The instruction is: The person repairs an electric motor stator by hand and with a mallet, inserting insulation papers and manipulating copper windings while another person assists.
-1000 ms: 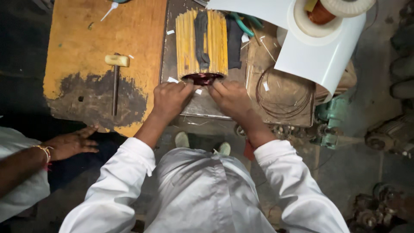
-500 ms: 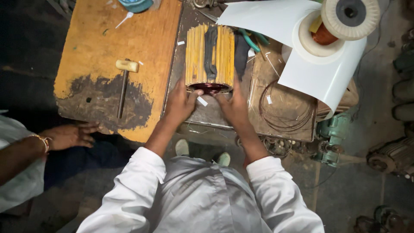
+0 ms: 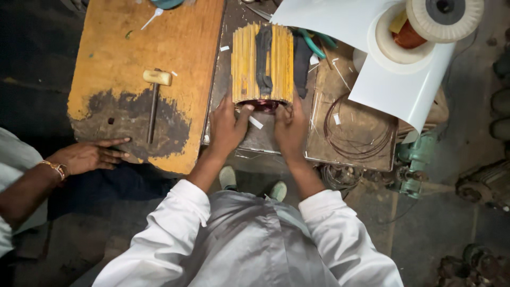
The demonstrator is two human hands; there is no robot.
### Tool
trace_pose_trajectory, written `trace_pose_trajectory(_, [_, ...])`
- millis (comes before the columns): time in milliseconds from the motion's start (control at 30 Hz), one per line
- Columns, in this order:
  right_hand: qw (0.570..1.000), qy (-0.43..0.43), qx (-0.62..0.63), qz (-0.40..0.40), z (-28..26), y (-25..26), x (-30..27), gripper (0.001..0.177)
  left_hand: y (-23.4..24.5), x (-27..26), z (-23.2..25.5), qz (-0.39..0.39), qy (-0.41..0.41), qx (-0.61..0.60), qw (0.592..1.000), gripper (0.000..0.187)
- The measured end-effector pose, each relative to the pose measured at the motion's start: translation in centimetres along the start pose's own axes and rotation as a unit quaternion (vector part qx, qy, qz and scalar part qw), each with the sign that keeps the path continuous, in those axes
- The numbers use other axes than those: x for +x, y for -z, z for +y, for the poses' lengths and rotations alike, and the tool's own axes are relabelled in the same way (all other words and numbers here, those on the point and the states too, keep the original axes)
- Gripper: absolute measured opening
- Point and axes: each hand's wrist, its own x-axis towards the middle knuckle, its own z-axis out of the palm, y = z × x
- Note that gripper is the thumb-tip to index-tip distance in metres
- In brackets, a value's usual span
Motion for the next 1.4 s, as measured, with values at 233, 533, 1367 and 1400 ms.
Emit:
trace_pose_trajectory(233, [0.997,0.025,-0.068,0.033,1.6,-0.1,-0.4,0.051,-2.3,-0.4,0.9,0.069,0.09,0.025,0.993,0.052])
trace_pose_trajectory(533, [0.993,-0.081,-0.088,0.007,-1.9,-0.5,-0.3,0.065,-1.7,-0.4,1.3,0.064,0.089,0.002,0.994,0.053])
trace_pose_trajectory(1367, [0.906,0.224,-0.347,-0.096,-3.8,4.1,-3.9,0.058,2.9,-3.7,6.2,-0.026,-0.066,0.055,0.996,0.051])
trace_pose_trajectory(1400, [0.901,0.241,-0.35,-0.093,-4.0,3.8,-3.6,0.06,2.8,-3.4,6.5,-0.021,-0.07,0.06,0.995,0.052])
